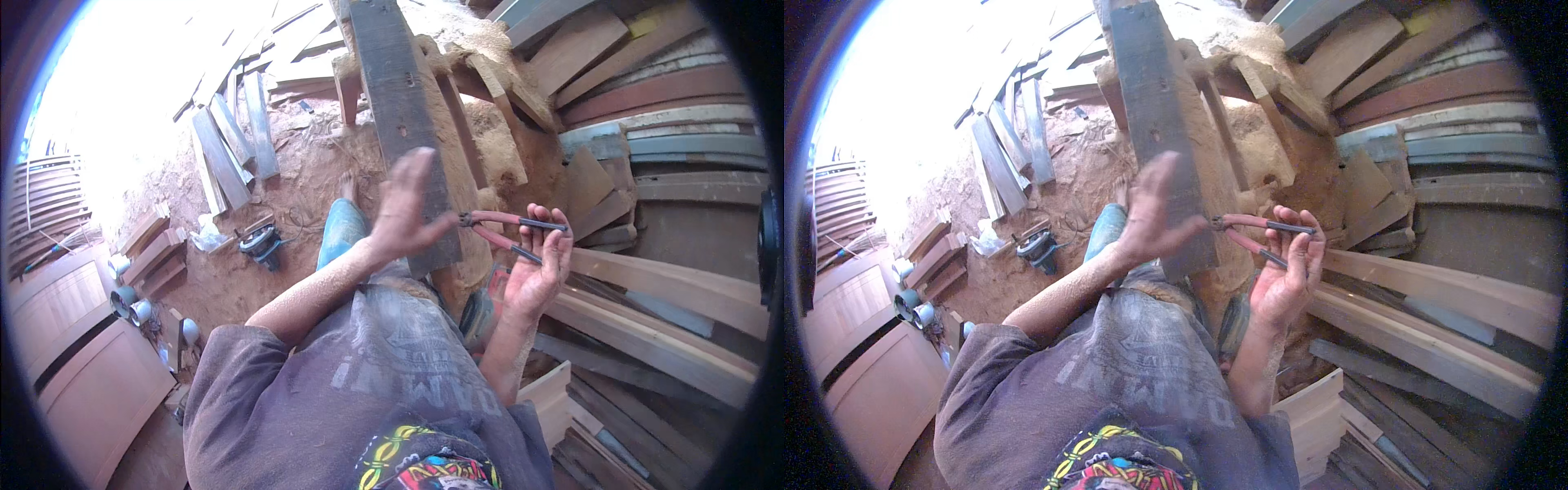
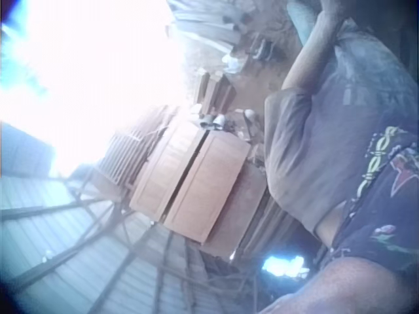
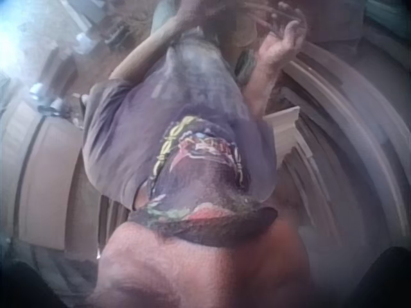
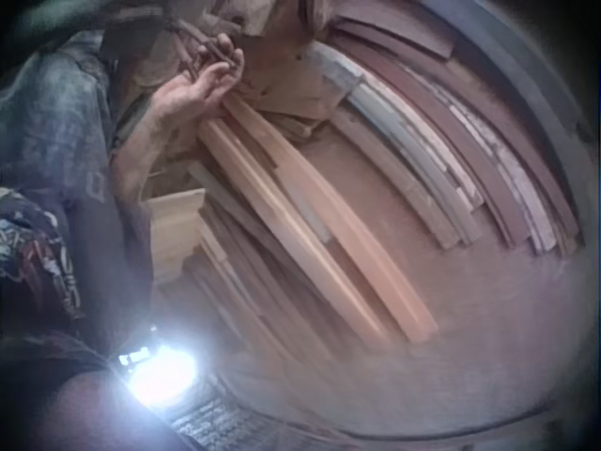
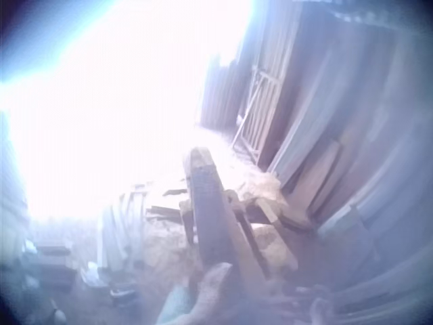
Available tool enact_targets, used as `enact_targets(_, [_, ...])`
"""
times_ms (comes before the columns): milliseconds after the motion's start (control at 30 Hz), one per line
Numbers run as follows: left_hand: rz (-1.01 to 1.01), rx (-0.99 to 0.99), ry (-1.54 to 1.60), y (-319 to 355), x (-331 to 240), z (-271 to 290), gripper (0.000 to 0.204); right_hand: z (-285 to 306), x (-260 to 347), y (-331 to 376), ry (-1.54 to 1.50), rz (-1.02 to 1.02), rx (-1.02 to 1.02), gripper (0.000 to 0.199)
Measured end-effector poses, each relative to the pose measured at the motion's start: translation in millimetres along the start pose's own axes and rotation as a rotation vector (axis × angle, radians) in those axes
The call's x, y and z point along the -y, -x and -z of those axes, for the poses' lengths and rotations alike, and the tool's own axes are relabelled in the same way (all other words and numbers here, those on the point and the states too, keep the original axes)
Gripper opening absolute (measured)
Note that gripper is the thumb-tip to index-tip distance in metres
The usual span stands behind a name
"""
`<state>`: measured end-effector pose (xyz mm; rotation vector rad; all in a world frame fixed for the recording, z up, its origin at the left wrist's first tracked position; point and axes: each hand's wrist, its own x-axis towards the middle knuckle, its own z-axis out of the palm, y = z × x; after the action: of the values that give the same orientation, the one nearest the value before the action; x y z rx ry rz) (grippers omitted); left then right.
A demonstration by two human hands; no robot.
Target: The person uses pliers to pull nails from a wooden plank and then uses a hammer to tap the plank. The person repeats this process on several nails along the plank.
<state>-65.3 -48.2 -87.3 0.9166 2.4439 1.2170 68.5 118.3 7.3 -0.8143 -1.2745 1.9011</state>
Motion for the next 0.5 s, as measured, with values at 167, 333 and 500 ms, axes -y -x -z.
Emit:
enact_targets(167, [-0.28,0.12,0.178,-48.7,-29.3,-27.1,0.089,-52.9,-19.2,-34.9,-0.061,-0.094,0.063,0.032])
enact_targets(333, [-0.284,0.01,0.089,-110.3,-13.8,-13.8,0.073,-73.6,-30.5,-79.5,0.251,-0.054,0.084,0.047])
enact_targets(500, [-0.231,-0.135,0.073,-167.5,8.9,-3.0,0.082,-101.7,-47.2,-135.5,0.22,-0.105,0.223,0.062])
